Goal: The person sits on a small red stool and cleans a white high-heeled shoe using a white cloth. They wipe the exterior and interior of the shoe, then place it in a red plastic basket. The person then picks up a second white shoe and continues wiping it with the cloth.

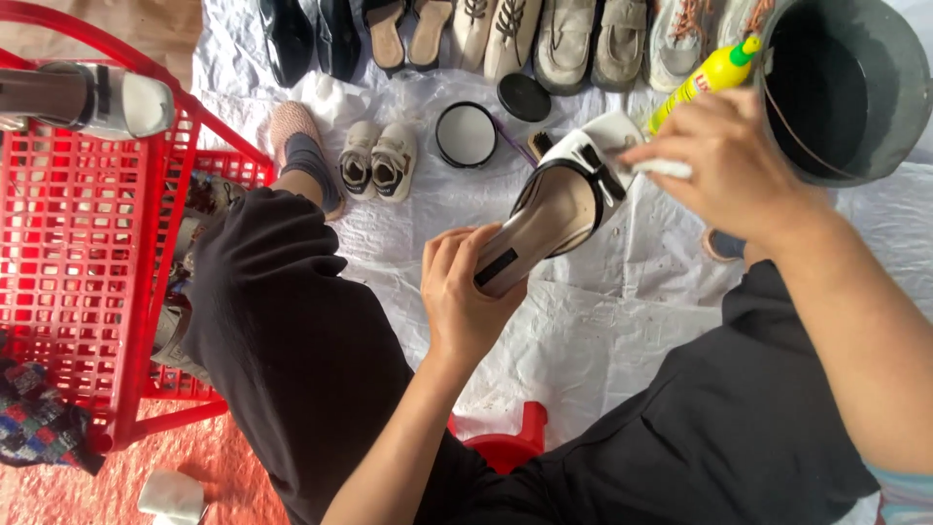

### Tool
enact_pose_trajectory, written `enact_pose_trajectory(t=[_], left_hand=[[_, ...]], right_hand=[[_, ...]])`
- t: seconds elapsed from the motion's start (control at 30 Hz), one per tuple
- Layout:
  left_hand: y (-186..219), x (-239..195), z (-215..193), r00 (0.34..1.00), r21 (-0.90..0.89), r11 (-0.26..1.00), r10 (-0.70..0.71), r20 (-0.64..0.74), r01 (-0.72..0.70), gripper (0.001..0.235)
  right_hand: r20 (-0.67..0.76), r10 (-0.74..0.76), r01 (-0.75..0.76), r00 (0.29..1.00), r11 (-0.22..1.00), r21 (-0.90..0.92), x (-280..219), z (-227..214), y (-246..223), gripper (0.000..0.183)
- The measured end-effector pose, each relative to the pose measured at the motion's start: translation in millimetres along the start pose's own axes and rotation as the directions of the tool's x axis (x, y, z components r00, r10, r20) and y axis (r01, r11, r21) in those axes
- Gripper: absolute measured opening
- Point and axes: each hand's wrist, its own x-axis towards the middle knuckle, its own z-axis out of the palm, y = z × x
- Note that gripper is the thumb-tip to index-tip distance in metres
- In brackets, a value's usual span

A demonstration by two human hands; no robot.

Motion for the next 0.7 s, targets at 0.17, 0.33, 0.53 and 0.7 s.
enact_pose_trajectory(t=[0.17, 0.33, 0.53, 0.7], left_hand=[[4.6, -0.1, -1.9, 1.0, -0.011, 1.0, -0.002, -0.007, 0.002, 0.055], [1.4, -1.5, -0.7, 0.998, -0.011, 0.999, -0.043, 0.044, 0.043, 0.058], [3.3, -0.8, 1.7, 0.999, -0.025, 0.999, -0.039, 0.033, 0.04, 0.061], [7.3, -2.4, 0.6, 0.998, -0.053, 0.998, -0.014, 0.057, 0.017, 0.061]], right_hand=[[-0.163, 0.033, -0.036, 0.986, 0.999, -0.016, -3.1, -4.2, 4.2, 0.034], [-0.071, 0.101, -0.095, 0.992, 0.993, 0.076, -1.7, -10.3, 9.7, 0.026], [-0.265, 0.176, -0.164, 0.948, 0.984, 0.069, -18.2, -11.7, 27.4, 0.038], [-0.149, -0.003, 0.011, 0.989, 0.999, 0.05, 3.2, 6.9, -0.8, 0.03]])
